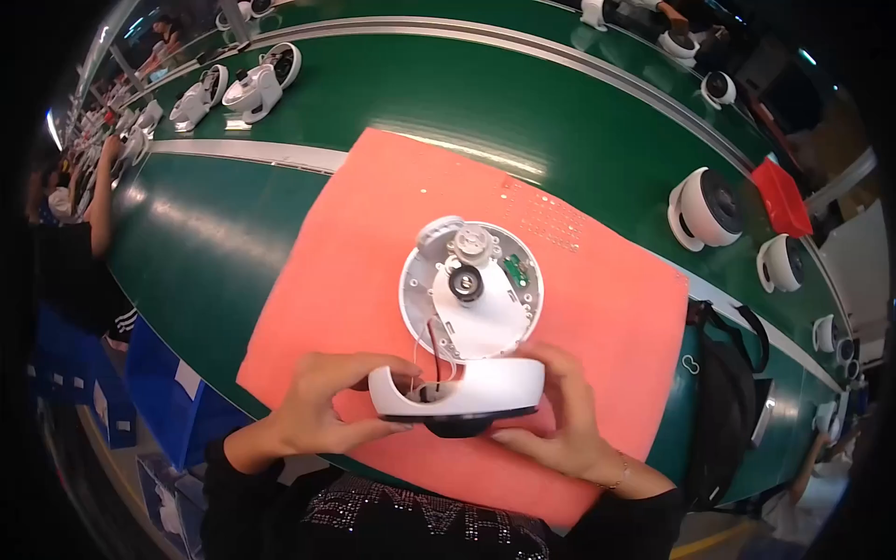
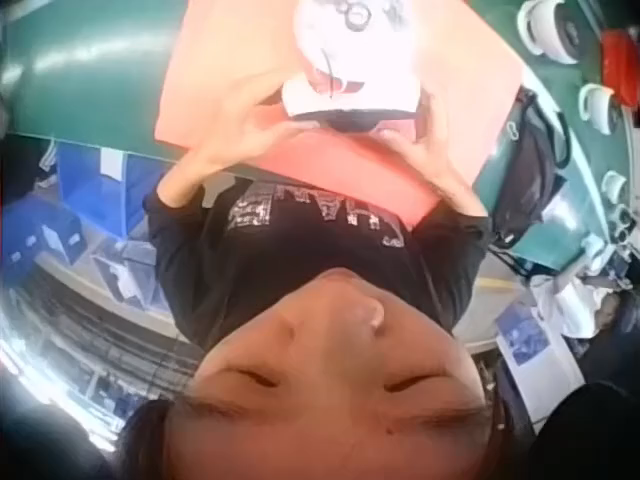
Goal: Assembling parts of security cameras on a conveyor belt production line.
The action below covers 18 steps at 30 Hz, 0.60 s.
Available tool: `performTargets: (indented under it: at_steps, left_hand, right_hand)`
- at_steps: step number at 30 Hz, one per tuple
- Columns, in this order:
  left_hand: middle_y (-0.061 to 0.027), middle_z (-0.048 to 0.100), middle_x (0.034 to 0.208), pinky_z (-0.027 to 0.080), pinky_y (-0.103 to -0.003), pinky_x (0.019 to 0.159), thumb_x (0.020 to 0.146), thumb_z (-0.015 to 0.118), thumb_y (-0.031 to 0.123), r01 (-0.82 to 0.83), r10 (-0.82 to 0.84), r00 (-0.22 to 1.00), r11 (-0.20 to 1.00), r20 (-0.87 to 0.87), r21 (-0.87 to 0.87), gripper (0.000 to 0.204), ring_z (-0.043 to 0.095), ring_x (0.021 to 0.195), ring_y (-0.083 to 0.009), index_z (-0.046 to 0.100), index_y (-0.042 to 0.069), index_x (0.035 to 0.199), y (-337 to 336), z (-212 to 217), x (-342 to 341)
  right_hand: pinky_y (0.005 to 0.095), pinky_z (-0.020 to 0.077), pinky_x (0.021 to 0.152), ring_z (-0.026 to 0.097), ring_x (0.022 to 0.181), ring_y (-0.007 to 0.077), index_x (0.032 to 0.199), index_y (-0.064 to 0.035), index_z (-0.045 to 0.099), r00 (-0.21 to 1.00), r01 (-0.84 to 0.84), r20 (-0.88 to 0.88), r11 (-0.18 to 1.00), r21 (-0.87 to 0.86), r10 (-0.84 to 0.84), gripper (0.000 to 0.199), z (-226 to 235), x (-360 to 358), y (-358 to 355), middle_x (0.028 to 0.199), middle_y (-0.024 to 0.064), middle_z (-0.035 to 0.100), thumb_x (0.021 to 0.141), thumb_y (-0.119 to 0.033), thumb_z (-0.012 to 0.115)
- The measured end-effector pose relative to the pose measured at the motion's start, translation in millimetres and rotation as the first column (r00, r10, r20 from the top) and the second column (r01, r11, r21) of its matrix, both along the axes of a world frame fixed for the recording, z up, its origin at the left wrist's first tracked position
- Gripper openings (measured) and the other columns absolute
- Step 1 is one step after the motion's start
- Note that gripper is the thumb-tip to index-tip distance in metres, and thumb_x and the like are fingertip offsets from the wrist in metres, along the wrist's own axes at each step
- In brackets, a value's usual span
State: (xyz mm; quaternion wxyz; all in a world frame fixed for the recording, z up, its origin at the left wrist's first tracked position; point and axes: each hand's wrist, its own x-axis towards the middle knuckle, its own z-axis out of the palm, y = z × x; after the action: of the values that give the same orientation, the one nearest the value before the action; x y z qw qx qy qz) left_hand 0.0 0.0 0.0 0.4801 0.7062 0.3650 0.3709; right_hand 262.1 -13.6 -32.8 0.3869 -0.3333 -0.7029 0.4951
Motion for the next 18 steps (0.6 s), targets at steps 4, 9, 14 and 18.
performTargets:
  at_steps: [4, 9, 14, 18]
  left_hand:
    - [-0.0140, 0.064, 0.087, 0.052, -0.029, 0.067, 0.061, 0.074, 0.008, 0.067, -0.042, 0.991, 0.976, -0.126, 0.205, 0.044, 0.065, 0.078, -0.0231, 0.058, -0.001, 0.101, -3.3, 3.9, 7.8]
    - [-0.0144, 0.063, 0.090, 0.052, -0.031, 0.062, 0.059, 0.072, 0.005, 0.113, -0.080, 0.986, 0.964, -0.144, 0.240, 0.049, 0.064, 0.074, -0.0258, 0.056, 0.001, 0.106, -4.1, 1.7, 6.0]
    - [-0.0138, 0.064, 0.085, 0.052, -0.030, 0.059, 0.060, 0.072, 0.005, 0.095, -0.044, 0.983, 0.953, -0.178, 0.286, 0.049, 0.064, 0.070, -0.0248, 0.056, 0.002, 0.106, -5.5, 2.4, 3.7]
    - [-0.0138, 0.064, 0.082, 0.052, -0.030, 0.059, 0.063, 0.074, 0.010, 0.027, 0.019, 0.988, 0.957, -0.156, 0.289, 0.047, 0.065, 0.069, -0.0236, 0.056, 0.001, 0.105, -7.8, 7.5, 4.9]
  right_hand:
    - [0.0379, 0.0455, 0.083, 0.054, 0.100, 0.0296, 0.124, -0.0004, 0.036, 0.974, 0.105, 0.171, 0.969, 0.225, -0.146, 0.080, 49.1, -7.5, 6.5, 0.114, 0.0186, 0.050, 0.060, -0.021, 0.079]
    - [0.0334, 0.0490, 0.068, 0.061, 0.082, 0.0276, 0.103, 0.0007, 0.053, 0.963, 0.008, 0.256, 0.962, 0.272, -0.080, 0.053, 57.7, -12.5, 5.5, 0.097, 0.0145, 0.061, 0.061, -0.021, 0.077]
    - [0.0328, 0.0478, 0.074, 0.061, 0.086, 0.0255, 0.102, 0.0012, 0.053, 0.968, 0.009, 0.244, 0.976, 0.216, -0.063, 0.052, 52.8, -12.4, 2.6, 0.095, 0.0147, 0.061, 0.067, -0.033, 0.073]
    - [0.0313, 0.0489, 0.071, 0.062, 0.085, 0.0259, 0.108, 0.0001, 0.051, 0.966, 0.007, 0.252, 0.987, 0.162, -0.049, 0.050, 56.2, -14.8, 5.6, 0.098, 0.0138, 0.061, 0.066, -0.013, 0.074]
